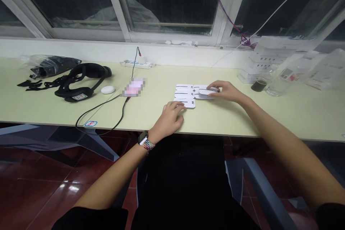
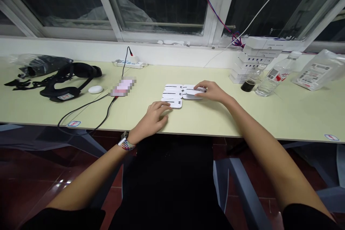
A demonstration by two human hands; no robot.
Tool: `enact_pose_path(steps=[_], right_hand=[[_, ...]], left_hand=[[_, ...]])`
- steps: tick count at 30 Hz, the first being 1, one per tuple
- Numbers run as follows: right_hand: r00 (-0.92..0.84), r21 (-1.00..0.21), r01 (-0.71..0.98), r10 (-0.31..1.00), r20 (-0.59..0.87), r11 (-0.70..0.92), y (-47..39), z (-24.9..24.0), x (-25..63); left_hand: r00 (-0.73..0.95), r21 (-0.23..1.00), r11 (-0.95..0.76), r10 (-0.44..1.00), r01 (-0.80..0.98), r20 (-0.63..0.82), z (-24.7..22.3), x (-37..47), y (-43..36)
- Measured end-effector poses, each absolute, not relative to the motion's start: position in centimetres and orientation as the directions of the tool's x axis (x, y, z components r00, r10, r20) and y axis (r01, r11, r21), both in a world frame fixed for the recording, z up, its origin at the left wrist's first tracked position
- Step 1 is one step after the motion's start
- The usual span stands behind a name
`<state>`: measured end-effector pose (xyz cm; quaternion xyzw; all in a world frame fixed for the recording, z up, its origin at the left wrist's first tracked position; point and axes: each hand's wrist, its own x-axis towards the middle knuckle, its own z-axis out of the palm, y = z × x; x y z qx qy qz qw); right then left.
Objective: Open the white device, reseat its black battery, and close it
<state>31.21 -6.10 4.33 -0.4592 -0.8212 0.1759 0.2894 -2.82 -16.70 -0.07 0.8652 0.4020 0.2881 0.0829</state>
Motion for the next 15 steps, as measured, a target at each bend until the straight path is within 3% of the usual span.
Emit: enact_pose_path(steps=[4, 15], right_hand=[[-0.303, -0.592, 0.714, 0.927, 0.220, 0.374, 0.2, 3.5, 30.9], [-0.241, -0.622, 0.732, 0.959, 0.147, 0.279, 6.0, 2.1, 28.3]], left_hand=[[0.528, 0.306, -0.668, 0.733, 0.678, 0.429, 0.0, -2.5, -17.1], [0.535, 0.310, -0.675, 0.728, 0.670, 0.429, 0.1, -2.5, -17.2]])
